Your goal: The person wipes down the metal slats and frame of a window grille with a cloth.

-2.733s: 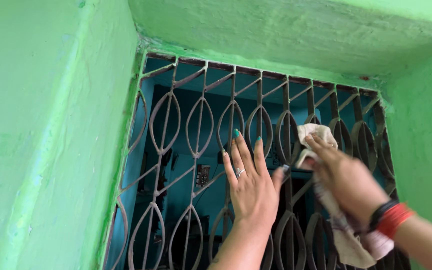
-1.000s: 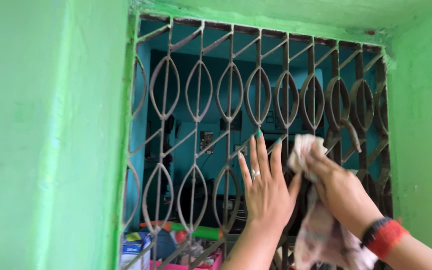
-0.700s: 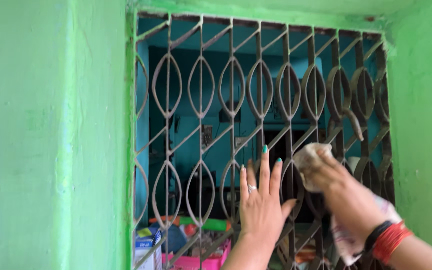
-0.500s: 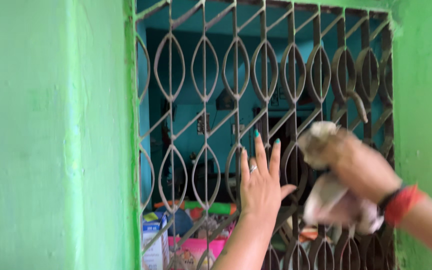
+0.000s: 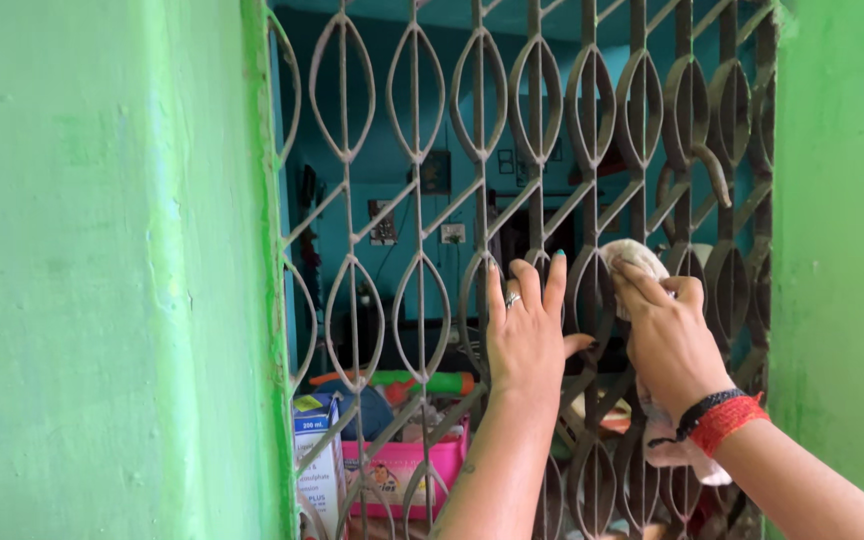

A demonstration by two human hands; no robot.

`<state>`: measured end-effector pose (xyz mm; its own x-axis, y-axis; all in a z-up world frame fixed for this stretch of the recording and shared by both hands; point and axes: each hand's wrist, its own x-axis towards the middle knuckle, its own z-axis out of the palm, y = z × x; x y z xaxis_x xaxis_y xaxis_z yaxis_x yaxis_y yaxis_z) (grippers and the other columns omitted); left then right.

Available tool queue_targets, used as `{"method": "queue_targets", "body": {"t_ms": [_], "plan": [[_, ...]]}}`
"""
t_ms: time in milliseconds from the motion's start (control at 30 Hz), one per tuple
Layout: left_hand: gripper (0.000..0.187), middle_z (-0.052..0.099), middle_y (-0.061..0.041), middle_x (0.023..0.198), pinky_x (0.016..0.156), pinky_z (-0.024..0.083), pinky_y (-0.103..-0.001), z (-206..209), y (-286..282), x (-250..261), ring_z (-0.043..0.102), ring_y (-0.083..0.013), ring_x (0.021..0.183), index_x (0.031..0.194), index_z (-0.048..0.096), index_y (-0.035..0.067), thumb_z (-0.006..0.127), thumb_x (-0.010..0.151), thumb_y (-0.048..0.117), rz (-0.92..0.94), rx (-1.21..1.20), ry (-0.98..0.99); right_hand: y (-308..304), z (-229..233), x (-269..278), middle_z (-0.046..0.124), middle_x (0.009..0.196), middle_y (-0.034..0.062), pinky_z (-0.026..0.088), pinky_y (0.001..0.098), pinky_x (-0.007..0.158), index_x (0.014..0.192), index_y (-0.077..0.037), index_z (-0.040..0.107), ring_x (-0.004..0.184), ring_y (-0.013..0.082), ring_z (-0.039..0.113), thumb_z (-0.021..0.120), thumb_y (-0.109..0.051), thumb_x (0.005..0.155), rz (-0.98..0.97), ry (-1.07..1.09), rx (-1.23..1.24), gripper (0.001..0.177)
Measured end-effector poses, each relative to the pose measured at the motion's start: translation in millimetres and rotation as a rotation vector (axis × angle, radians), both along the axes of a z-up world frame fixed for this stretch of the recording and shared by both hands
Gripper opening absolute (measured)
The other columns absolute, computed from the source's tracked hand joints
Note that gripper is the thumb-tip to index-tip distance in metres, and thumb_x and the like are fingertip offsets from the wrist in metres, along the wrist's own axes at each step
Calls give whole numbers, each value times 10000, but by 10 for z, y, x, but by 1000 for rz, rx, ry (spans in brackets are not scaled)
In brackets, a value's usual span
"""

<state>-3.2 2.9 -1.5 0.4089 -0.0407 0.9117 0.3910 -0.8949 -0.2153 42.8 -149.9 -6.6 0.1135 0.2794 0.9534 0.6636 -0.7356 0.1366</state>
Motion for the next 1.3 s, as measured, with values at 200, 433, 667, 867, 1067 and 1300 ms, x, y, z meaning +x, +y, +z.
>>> {"method": "queue_targets", "body": {"t_ms": [200,433,667,867,1067,1300], "plan": [[1146,450,-168,1460,1239,53,-504,-26,11,15,542,-232,1284,1625,209,189,639,741,778,-28,-12,-28,-7,-133,-93,567,1438,172,438,446,1087,1375,9,576,1221,416,538,524,117,780,138,-69,36,607],[1123,447,-162,1448,1232,59,-497,-26,18,7,535,-225,1291,1617,207,194,621,750,776,-16,-7,-33,-30,-191,-100,620,1279,217,461,463,1077,1358,41,513,1250,428,549,479,132,804,126,21,35,562],[1112,465,-158,1440,1245,72,-498,-46,4,-27,547,-224,1280,1628,232,187,607,766,782,-6,7,-48,-76,-404,-21,646,1189,258,503,435,1006,1278,67,471,1250,431,566,471,99,835,53,87,-15,443],[1153,470,-168,1436,1247,85,-505,-48,14,21,555,-235,1280,1613,246,195,647,713,795,-38,-4,-59,-196,-716,10,689,1110,213,512,436,963,1302,44,472,1213,416,567,524,66,836,38,143,-99,469],[1130,447,-195,1491,1255,88,-522,-111,13,49,531,-282,1314,1616,257,207,667,730,776,-55,18,-100,-470,-897,77,666,1117,216,530,426,989,1195,0,514,1193,373,592,558,80,819,142,232,-137,387],[1004,259,-259,1717,1330,142,-579,-484,-434,-60,181,-431,1627,1678,197,156,489,950,783,-397,25,-188,-560,-471,62,587,1167,232,544,389,917,1197,28,473,1111,332,624,667,0,793,517,128,167,449]]}}
